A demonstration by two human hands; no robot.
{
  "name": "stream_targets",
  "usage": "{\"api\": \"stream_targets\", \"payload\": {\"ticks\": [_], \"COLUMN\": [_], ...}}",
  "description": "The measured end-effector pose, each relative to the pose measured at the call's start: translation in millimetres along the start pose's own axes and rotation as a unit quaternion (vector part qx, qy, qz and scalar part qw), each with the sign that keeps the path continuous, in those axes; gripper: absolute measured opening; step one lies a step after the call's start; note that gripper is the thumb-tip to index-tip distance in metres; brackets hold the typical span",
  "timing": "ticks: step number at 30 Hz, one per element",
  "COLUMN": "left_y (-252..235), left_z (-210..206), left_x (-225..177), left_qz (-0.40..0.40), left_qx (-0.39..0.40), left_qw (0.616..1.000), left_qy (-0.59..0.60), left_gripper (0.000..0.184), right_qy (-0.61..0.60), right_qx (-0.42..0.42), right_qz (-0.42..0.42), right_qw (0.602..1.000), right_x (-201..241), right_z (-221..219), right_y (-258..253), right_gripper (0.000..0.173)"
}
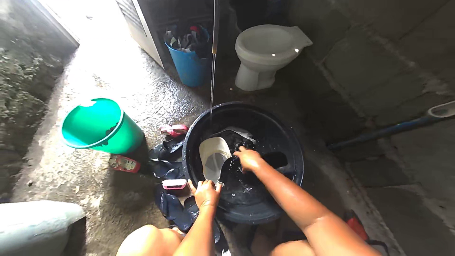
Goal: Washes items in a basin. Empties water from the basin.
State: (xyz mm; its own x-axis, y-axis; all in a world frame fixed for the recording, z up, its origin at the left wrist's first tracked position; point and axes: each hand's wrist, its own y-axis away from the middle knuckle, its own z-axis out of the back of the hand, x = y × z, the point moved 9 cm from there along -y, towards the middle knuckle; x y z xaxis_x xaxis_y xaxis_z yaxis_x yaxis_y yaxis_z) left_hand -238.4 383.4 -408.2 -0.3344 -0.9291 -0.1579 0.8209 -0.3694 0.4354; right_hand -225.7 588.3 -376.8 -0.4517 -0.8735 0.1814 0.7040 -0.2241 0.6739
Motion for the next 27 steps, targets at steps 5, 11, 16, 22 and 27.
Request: {"api": "stream_targets", "payload": {"ticks": [5,11,16,22,27], "left_y": [-1,-3,-5,-4,-2], "left_z": [1,-1,-3,-1,6], "left_x": [0,1,1,1,0], "left_qz": [-0.007,0.002,0.001,-0.007,-0.026], "left_qx": [-0.023,0.005,0.01,-0.001,-0.084], "left_qw": [1.0,1.0,1.0,1.0,0.995], "left_qy": [0.016,0.012,0.009,0.022,0.051], "left_gripper": [0.046,0.046,0.046,0.043,0.036], "right_qy": [0.057,0.051,-0.022,0.059,-0.139], "right_qx": [0.08,0.126,0.097,0.153,0.035], "right_qz": [0.069,-0.047,-0.012,0.103,0.124], "right_qw": [0.993,0.99,0.995,0.981,0.982], "right_x": [64,50,45,47,2], "right_z": [-79,-155,-183,-119,-14], "right_y": [-39,-60,-51,-36,-24], "right_gripper": [0.066,0.039,0.044,0.048,0.059]}}
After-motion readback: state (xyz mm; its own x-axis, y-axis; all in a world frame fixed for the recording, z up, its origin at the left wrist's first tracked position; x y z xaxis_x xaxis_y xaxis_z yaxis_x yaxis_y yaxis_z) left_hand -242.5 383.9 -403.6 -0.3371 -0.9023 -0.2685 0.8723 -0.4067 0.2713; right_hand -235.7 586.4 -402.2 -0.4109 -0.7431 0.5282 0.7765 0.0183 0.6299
